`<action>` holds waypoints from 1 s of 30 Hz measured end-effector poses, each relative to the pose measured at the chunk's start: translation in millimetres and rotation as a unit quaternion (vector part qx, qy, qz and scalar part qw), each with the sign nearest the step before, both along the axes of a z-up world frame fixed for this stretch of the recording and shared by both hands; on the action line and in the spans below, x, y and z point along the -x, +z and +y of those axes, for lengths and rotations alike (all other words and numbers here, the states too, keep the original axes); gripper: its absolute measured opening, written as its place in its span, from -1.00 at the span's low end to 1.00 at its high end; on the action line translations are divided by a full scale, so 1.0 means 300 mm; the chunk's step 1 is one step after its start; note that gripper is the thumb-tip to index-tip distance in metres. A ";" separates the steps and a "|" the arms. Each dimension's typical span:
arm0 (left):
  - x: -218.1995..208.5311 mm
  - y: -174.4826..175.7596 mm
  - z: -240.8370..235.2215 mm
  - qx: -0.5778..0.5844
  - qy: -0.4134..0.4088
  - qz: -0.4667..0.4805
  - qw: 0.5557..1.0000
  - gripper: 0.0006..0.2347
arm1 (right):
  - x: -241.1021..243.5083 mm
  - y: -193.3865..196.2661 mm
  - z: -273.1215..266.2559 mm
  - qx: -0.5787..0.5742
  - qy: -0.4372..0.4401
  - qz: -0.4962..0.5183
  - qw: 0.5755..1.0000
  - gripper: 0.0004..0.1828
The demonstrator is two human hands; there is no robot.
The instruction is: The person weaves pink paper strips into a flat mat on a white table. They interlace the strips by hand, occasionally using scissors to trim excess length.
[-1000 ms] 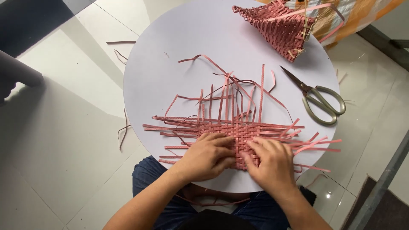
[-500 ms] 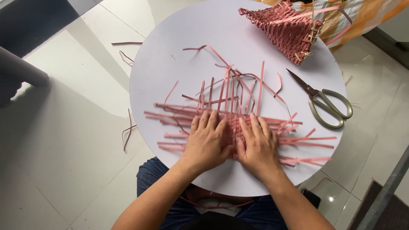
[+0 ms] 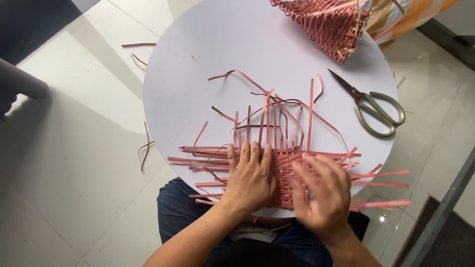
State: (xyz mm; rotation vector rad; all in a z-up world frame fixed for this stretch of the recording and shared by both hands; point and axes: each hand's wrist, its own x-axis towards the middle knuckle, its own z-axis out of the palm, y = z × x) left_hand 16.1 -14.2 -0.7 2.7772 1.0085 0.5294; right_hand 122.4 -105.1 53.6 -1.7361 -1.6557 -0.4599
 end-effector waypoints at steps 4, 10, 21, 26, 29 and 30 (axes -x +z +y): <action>0.018 0.020 0.005 0.080 -0.030 0.033 0.996 -0.54 | -0.079 -0.114 0.069 0.098 0.017 0.119 0.988 -0.67; 0.023 0.007 0.016 0.047 -0.024 -0.012 0.999 -0.57 | -0.037 -0.198 0.066 0.184 -0.053 0.014 0.981 -0.62; 0.020 -0.015 0.018 0.019 -0.017 -0.013 1.000 -0.57 | -0.068 -0.225 0.112 0.208 -0.105 0.013 0.973 -0.73; 0.022 -0.019 0.017 0.006 -0.022 -0.017 1.000 -0.59 | -0.071 -0.231 0.110 0.203 -0.103 0.028 0.973 -0.76; 0.021 -0.010 0.020 0.008 -0.027 -0.024 0.999 -0.61 | -0.073 -0.222 0.109 0.196 -0.094 0.036 0.975 -0.79; 0.021 -0.007 0.021 0.005 -0.029 -0.027 0.999 -0.62 | -0.072 -0.216 0.109 0.190 -0.087 0.038 0.977 -0.82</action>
